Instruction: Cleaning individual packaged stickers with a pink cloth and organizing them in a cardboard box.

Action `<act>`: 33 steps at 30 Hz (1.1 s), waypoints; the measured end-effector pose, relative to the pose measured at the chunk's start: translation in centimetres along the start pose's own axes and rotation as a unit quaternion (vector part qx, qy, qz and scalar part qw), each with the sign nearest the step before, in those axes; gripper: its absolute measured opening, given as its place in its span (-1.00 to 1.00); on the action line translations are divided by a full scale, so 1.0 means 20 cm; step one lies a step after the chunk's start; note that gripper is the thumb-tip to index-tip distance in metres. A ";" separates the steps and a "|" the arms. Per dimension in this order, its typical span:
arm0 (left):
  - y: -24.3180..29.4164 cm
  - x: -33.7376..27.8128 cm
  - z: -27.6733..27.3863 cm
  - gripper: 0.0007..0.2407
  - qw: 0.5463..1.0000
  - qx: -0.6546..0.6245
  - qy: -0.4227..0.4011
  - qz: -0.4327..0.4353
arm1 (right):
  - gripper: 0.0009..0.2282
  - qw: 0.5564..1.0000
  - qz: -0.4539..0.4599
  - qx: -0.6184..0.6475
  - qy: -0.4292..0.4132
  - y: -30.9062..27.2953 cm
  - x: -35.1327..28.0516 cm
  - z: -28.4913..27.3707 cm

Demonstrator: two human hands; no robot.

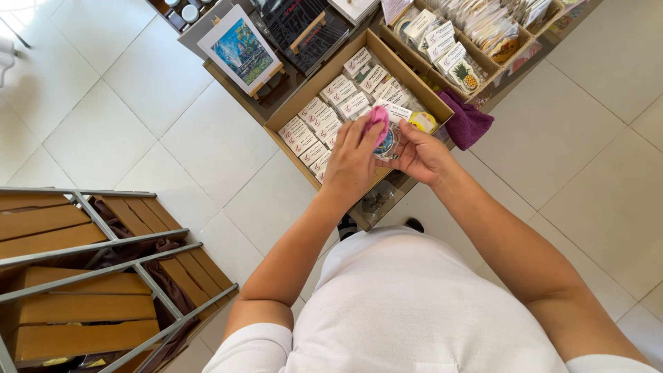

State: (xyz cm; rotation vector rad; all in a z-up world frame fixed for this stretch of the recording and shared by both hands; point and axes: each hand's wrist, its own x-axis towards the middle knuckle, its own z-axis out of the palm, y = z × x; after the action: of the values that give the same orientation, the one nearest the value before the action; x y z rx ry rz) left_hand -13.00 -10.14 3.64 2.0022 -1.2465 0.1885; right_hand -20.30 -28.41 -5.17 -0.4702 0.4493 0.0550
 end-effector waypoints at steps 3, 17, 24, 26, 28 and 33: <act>-0.06 -0.07 0.08 -0.59 0.995 0.037 -0.087 -0.027 | -0.74 1.000 -0.020 -0.021 -0.001 0.03 0.01 -0.02; -0.05 -0.01 0.06 -0.59 0.996 -0.062 -0.053 -0.019 | -0.79 0.999 -0.028 -0.018 0.032 0.09 0.01 -0.04; -0.03 -0.08 0.08 -0.67 0.995 -0.046 -0.080 0.041 | -0.74 0.996 -0.061 0.062 0.012 0.11 0.14 -0.29; -0.05 -0.09 0.05 -0.68 0.994 -0.051 -0.082 0.042 | -0.73 0.997 -0.052 0.039 0.030 0.07 0.07 -0.15; -0.11 -0.10 0.03 -0.68 0.994 -0.054 -0.083 0.042 | -0.73 0.998 -0.041 0.015 0.048 0.03 0.01 -0.03; -0.32 -0.10 0.05 -0.61 0.991 -0.111 0.026 -0.073 | -0.78 0.994 -0.023 -0.026 0.102 0.01 -0.02 -0.01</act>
State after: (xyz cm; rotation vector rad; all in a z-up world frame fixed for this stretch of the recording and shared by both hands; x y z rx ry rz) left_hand -9.10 -7.95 -1.38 1.8730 -1.0348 0.0288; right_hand -20.71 -28.27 -5.24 -0.5395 0.6378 -0.0252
